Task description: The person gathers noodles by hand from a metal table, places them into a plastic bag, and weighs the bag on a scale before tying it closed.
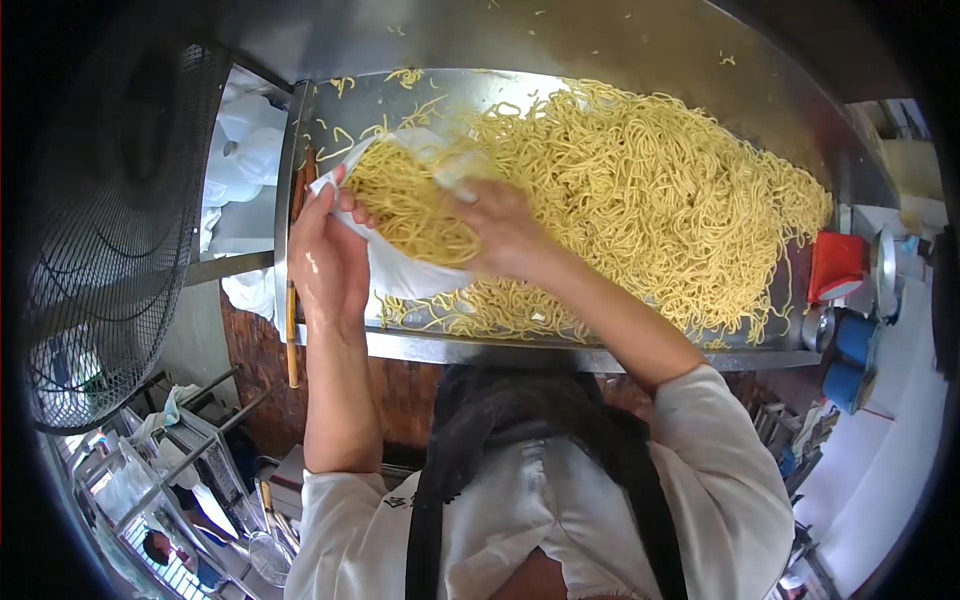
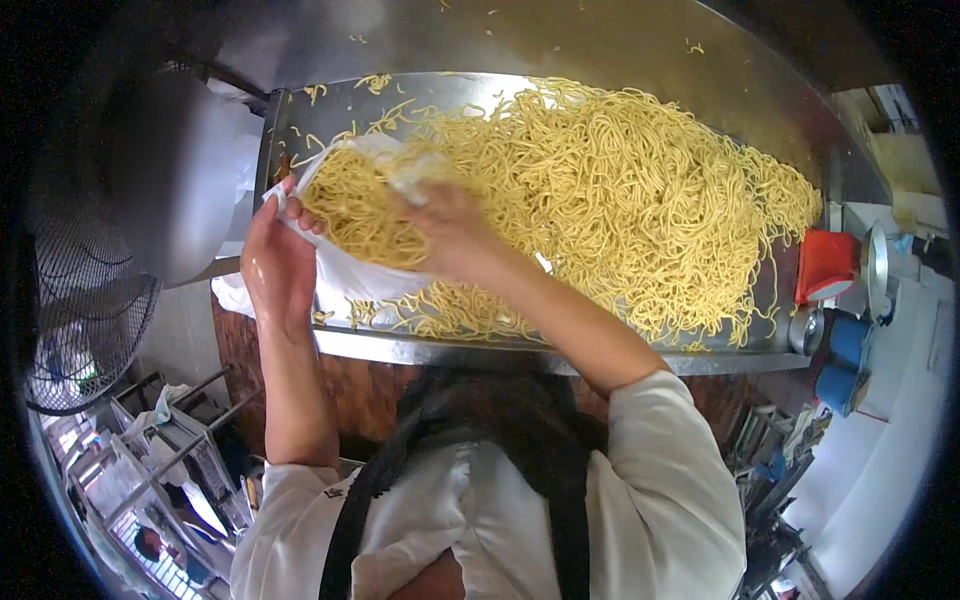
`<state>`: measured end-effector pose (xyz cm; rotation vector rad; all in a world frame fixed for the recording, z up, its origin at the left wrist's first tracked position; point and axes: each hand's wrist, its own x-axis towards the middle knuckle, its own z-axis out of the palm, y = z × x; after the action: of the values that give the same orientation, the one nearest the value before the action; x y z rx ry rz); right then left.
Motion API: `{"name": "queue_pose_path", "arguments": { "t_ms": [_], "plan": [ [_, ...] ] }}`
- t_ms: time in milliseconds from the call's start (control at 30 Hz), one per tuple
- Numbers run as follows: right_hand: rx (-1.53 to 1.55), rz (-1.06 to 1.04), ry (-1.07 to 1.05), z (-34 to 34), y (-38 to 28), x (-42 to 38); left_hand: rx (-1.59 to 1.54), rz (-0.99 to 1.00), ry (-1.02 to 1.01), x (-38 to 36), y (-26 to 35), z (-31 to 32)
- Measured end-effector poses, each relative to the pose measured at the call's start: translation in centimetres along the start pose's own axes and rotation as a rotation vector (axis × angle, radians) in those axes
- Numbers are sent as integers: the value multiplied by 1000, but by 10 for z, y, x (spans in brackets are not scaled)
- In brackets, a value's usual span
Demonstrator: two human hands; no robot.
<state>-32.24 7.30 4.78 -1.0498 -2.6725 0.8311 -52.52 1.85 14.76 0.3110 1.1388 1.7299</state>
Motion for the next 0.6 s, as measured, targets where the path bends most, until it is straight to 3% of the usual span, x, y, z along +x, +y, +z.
{"name": "queue_pose_path", "arguments": {
  "t_ms": [67, 133, 233, 300, 333, 367, 433, 500, 600],
  "plan": [
    [-246, 88, 150, 20, 59, -8, 38, -20, -46, 3, 5, 18],
    [115, 135, 89, 41, 94, 8, -11, -45, -106, -1, 17, 42],
    [510, 179, 66, -1, 71, 32, -4, 1, -222, -41, 31, 68],
    [410, -1, 164, -31, 25, 53, 18, 12, -259, -70, 27, 86],
    [192, -195, 264, -40, 2, 66, 27, 18, -283, -78, 25, 93],
    [898, -109, 156, -56, -25, 65, 74, -10, -354, -79, 17, 93],
    [1421, -13, -2, -58, -51, 69, 177, 60, -334, -68, 5, 91],
    [1057, -18, -51, -39, -50, 77, 178, 59, -270, -47, 0, 75],
    [448, -242, -13, 11, -7, 50, 200, 28, -170, -23, -5, 33]
  ]
}}
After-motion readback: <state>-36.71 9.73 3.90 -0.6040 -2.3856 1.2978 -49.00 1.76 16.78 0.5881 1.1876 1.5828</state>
